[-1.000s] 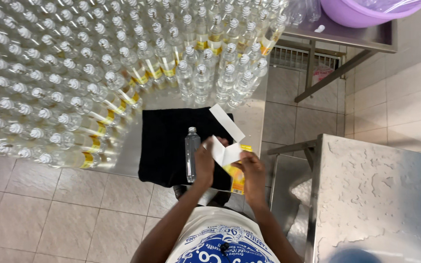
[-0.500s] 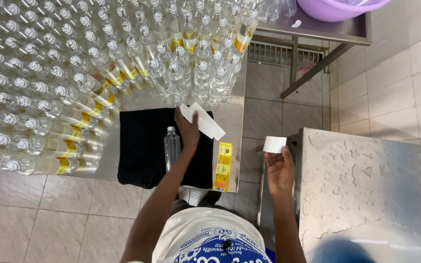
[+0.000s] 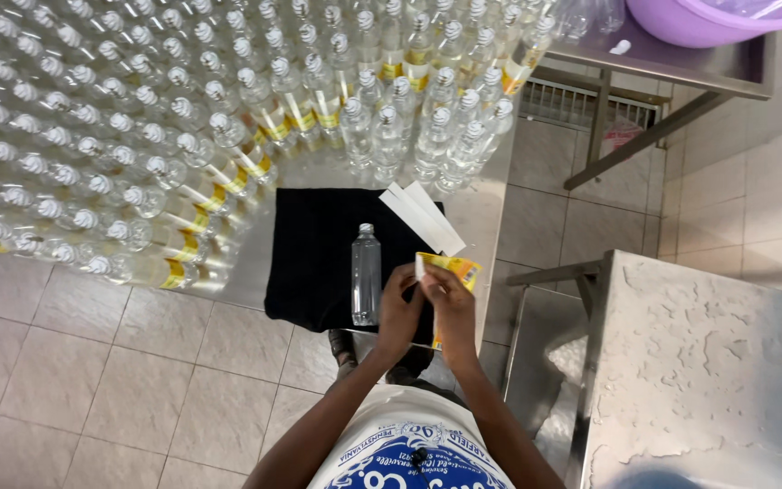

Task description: The person applies yellow labels to clear plastic bottles on a stainless steel table. They peel the backing from the labels, wrap them around the bottles, and place the labeled bottles back into a large group of similar bottles.

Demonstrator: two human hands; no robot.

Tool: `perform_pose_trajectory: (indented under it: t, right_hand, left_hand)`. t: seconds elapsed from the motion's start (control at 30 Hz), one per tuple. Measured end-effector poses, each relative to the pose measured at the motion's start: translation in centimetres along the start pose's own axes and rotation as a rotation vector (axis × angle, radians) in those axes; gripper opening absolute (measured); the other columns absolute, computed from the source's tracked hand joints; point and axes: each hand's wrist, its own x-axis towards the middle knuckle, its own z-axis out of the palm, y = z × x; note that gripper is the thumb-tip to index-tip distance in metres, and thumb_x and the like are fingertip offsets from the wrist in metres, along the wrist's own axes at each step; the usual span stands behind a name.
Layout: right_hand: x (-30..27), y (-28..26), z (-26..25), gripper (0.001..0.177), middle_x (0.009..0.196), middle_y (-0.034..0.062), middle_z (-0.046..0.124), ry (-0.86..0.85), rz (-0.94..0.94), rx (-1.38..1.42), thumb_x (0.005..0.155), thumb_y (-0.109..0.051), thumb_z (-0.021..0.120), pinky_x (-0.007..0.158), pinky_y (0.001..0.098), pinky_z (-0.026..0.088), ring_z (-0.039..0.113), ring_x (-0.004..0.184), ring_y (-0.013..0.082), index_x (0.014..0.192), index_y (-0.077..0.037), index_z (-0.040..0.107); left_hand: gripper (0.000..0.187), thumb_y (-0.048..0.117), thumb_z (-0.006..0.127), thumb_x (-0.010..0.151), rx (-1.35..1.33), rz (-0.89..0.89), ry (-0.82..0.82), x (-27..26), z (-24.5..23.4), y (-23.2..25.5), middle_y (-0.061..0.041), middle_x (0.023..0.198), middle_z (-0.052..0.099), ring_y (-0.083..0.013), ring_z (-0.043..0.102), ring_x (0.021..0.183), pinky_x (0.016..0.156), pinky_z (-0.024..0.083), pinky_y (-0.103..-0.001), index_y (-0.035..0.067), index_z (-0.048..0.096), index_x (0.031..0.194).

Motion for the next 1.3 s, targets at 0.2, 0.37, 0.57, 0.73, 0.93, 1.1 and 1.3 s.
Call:
perform_pose_trajectory:
  t: [0.2, 0.37, 0.57, 0.73, 0.93, 1.1, 1.3]
  right_hand:
    - [-1.9, 1.8, 1.1, 0.049, 0.142, 0.0117, 0.075, -0.267, 0.004, -0.109, 0.098, -0.031, 0.083, 0.112, 0.0424, 0.059, 0.071, 0.132, 0.0247, 0.141, -0.009, 0.077]
    - [-2.3, 7.7, 0.7, 0.045, 0.112, 0.0235, 0.076, -0.042, 0.284, 0.104, 0.109, -0.023, 0.067, 0.087, 0.0416, 0.066, 0.074, 0.099, 0.0285, 0.143, 0.005, 0.069]
    - [-1.4, 10.5, 3.3, 0.031, 0.103, 0.0149, 0.073, 0.124, 0.407, 0.298, 0.103, -0.028, 0.079, 0.082, 0.0368, 0.061, 0.072, 0.089, 0.024, 0.114, -0.003, 0.063]
    - [-1.8, 12.7, 3.6, 0.037, 0.092, 0.0203, 0.078, 0.24, 0.355, 0.023, 0.097, -0.028, 0.092, 0.079, 0.0408, 0.059, 0.075, 0.076, 0.0262, 0.098, 0.002, 0.07]
    - [-3.0, 12.8, 4.9, 0.038, 0.093, 0.0134, 0.074, 0.317, 0.33, -0.068, 0.098, -0.031, 0.093, 0.094, 0.0416, 0.056, 0.073, 0.089, 0.0217, 0.098, 0.001, 0.071]
    - [-2.8, 11.9, 5.6, 0.045, 0.101, 0.0134, 0.073, 0.305, 0.367, -0.09, 0.098, -0.036, 0.092, 0.095, 0.0424, 0.055, 0.072, 0.096, 0.0216, 0.112, 0.003, 0.073]
    - [-2.5, 14.1, 4.6, 0.049, 0.113, 0.0143, 0.07, 0.281, 0.359, -0.027, 0.1, -0.033, 0.089, 0.1, 0.0423, 0.056, 0.066, 0.107, 0.0207, 0.128, 0.003, 0.073]
  left_hand:
    - [0.027, 0.022, 0.069, 0.113, -0.349, -0.264, 0.26, 1.2, -6.0, -1.7, -0.012, 0.119, 0.076, -0.0187, 0.072, 0.108, 0.106, 0.06, -0.044, 0.001, 0.07, 0.13]
    - [0.033, 0.02, 0.069, 0.112, -0.599, -0.462, 0.307, 0.0, -8.6, -1.4, -0.011, 0.119, 0.065, -0.0225, 0.071, 0.111, 0.11, 0.063, -0.045, -0.003, 0.064, 0.135]
    - [0.038, 0.026, 0.074, 0.109, -0.613, -0.599, 0.219, -2.0, -9.5, -2.0, -0.015, 0.115, 0.066, -0.0286, 0.071, 0.113, 0.103, 0.063, -0.05, -0.006, 0.061, 0.126]
    - [0.04, 0.036, 0.08, 0.107, -0.182, -0.653, 0.279, -2.7, -10.8, -2.7, -0.007, 0.078, 0.068, -0.0114, 0.057, 0.072, 0.069, 0.043, -0.043, 0.004, 0.073, 0.085]
    - [0.047, 0.045, 0.089, 0.099, -0.031, -0.722, 0.307, -2.8, -11.1, -5.0, -0.007, 0.069, 0.067, -0.0151, 0.046, 0.064, 0.067, 0.035, -0.047, 0.004, 0.074, 0.081]
    - [0.042, 0.041, 0.094, 0.095, -0.044, -0.7, 0.34, -2.3, -10.7, -3.8, -0.001, 0.069, 0.057, -0.0129, 0.048, 0.067, 0.068, 0.038, -0.045, 0.005, 0.072, 0.088]
    - [0.044, 0.042, 0.098, 0.091, -0.064, -0.716, 0.37, -2.3, -10.3, -4.4, -0.004, 0.075, 0.065, -0.0144, 0.051, 0.074, 0.074, 0.04, -0.047, 0.004, 0.075, 0.09]
